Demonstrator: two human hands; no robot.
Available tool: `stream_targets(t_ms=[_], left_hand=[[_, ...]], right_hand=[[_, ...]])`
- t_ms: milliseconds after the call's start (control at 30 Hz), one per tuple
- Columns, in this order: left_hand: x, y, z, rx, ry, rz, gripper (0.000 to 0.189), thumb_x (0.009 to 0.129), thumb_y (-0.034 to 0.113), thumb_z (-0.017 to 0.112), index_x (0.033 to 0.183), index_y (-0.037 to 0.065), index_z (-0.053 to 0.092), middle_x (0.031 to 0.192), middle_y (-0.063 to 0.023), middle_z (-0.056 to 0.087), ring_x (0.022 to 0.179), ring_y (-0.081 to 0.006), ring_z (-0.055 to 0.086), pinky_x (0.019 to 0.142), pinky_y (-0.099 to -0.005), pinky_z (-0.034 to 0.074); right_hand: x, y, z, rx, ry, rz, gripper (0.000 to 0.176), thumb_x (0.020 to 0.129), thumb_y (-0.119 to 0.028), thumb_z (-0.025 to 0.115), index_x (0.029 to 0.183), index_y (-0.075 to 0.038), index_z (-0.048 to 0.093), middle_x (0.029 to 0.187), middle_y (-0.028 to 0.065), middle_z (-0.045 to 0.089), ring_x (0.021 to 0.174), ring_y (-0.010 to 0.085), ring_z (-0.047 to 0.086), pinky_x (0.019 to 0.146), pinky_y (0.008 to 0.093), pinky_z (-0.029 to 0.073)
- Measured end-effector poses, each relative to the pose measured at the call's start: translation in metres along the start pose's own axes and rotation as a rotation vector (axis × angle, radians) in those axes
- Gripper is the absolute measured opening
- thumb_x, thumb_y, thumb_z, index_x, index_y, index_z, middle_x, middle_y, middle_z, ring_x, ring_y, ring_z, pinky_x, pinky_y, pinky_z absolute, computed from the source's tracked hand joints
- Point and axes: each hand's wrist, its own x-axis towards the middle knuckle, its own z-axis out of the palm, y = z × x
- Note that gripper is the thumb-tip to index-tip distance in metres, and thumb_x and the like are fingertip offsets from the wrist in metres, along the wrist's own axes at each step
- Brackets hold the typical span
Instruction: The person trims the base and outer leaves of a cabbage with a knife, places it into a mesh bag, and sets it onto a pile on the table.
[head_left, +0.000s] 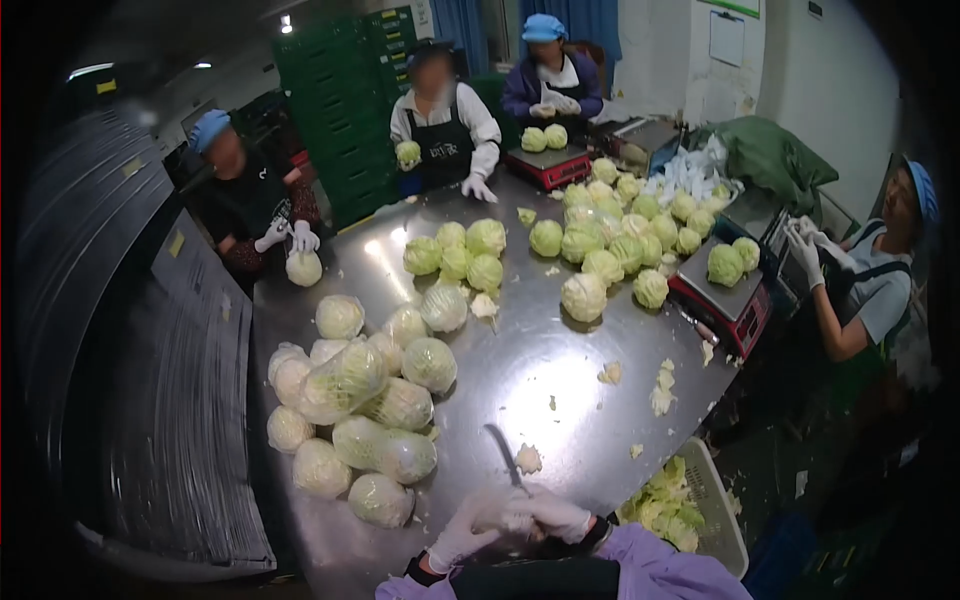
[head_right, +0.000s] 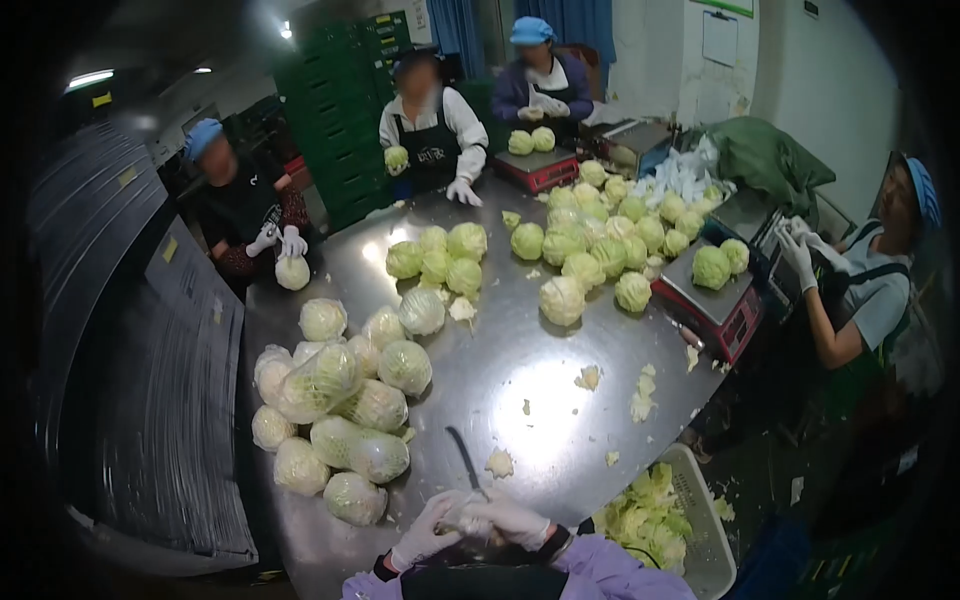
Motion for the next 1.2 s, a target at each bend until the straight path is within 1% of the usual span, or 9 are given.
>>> stream_targets(t_ms=[167,267,300,400,733,867,933,967,1200], left_hand=[[0.008,0.017,-0.003,0.016,-0.071,0.021,0.027,0.088,0.021,0.058,0.108,0.004,0.063,0.109,-0.0169,0.062,0.105,-0.0317,0.058,0.088,-0.0378,0.045],[0.002,0.028,-0.003,0.119,-0.128,-0.148,0.034,0.090,0.019,0.056,0.119,0.002,0.058,0.117,-0.0156,0.061,0.107,-0.0258,0.059,0.091,-0.0329,0.047],[0.001,0.005,0.003,-0.017,-0.021,0.124,0.021,0.092,0.018,0.053,0.099,0.002,0.065,0.090,-0.0106,0.067,0.085,-0.0289,0.064,0.079,-0.0378,0.051],[-0.011,-0.041,0.020,0.341,0.407,0.077,0.015,0.085,0.013,0.060,0.092,0.002,0.067,0.091,-0.0139,0.066,0.085,-0.0289,0.062,0.076,-0.0367,0.050],[0.008,-0.018,0.031,-0.053,0.368,-0.100,0.014,0.083,0.011,0.062,0.091,0.001,0.066,0.082,-0.0120,0.066,0.076,-0.0248,0.062,0.069,-0.0352,0.049],[0.014,-0.030,0.035,-0.319,0.061,-0.418,0.023,0.083,0.009,0.062,0.104,0.003,0.065,0.093,-0.0109,0.066,0.085,-0.0210,0.061,0.073,-0.0344,0.050],[0.014,0.014,0.026,-1.032,-0.008,-0.509,0.041,0.083,0.007,0.059,0.124,0.006,0.056,0.103,-0.0097,0.062,0.096,-0.0173,0.057,0.078,-0.0342,0.050],[0.017,-0.032,0.042,-1.155,-0.046,-0.515,0.036,0.093,0.018,0.054,0.121,-0.005,0.055,0.119,-0.0145,0.061,0.105,-0.0237,0.061,0.091,-0.0330,0.049],[0.022,-0.003,0.031,-1.271,0.070,-0.641,0.040,0.097,0.019,0.047,0.127,-0.008,0.047,0.126,-0.0167,0.055,0.114,-0.0253,0.057,0.101,-0.0376,0.044]], right_hand=[[-0.017,-0.004,0.017,-0.004,-0.032,-0.046,0.029,0.092,-0.019,0.060,0.115,-0.002,0.056,0.096,-0.0015,0.059,0.082,0.0048,0.054,0.072,0.0199,0.044],[-0.035,-0.024,0.028,-0.064,-0.081,-0.099,0.030,0.092,-0.020,0.061,0.116,-0.003,0.056,0.090,-0.0041,0.057,0.076,0.0027,0.050,0.065,0.0178,0.041],[-0.042,-0.028,0.020,-0.155,0.033,-0.040,0.030,0.092,-0.020,0.061,0.116,-0.003,0.056,0.088,-0.0046,0.056,0.074,0.0023,0.050,0.064,0.0173,0.040],[-0.048,-0.029,0.014,-0.247,0.216,-0.141,0.031,0.090,-0.019,0.064,0.115,-0.004,0.056,0.082,-0.0048,0.055,0.071,0.0015,0.048,0.061,0.0179,0.039],[-0.019,0.021,-0.026,-0.925,0.910,-0.503,0.027,0.079,-0.024,0.072,0.088,-0.005,0.055,0.067,0.0099,0.054,0.058,0.0206,0.053,0.057,0.0326,0.045],[-0.014,0.015,-0.034,-1.110,1.021,-0.505,0.032,0.079,-0.035,0.071,0.089,-0.008,0.059,0.071,0.0107,0.059,0.061,0.0291,0.059,0.057,0.0366,0.047],[-0.017,0.017,-0.039,-1.116,1.003,-0.486,0.035,0.079,-0.040,0.070,0.087,-0.008,0.059,0.072,0.0104,0.060,0.065,0.0299,0.060,0.059,0.0375,0.047],[-0.018,0.022,-0.042,-1.105,0.983,-0.450,0.035,0.080,-0.040,0.069,0.088,-0.008,0.060,0.074,0.0106,0.060,0.067,0.0291,0.061,0.060,0.0365,0.047],[-0.036,0.041,-0.023,-0.602,0.712,-0.345,0.047,0.079,-0.035,0.075,0.117,-0.010,0.063,0.091,0.0051,0.068,0.077,0.0118,0.061,0.072,0.0258,0.050]])
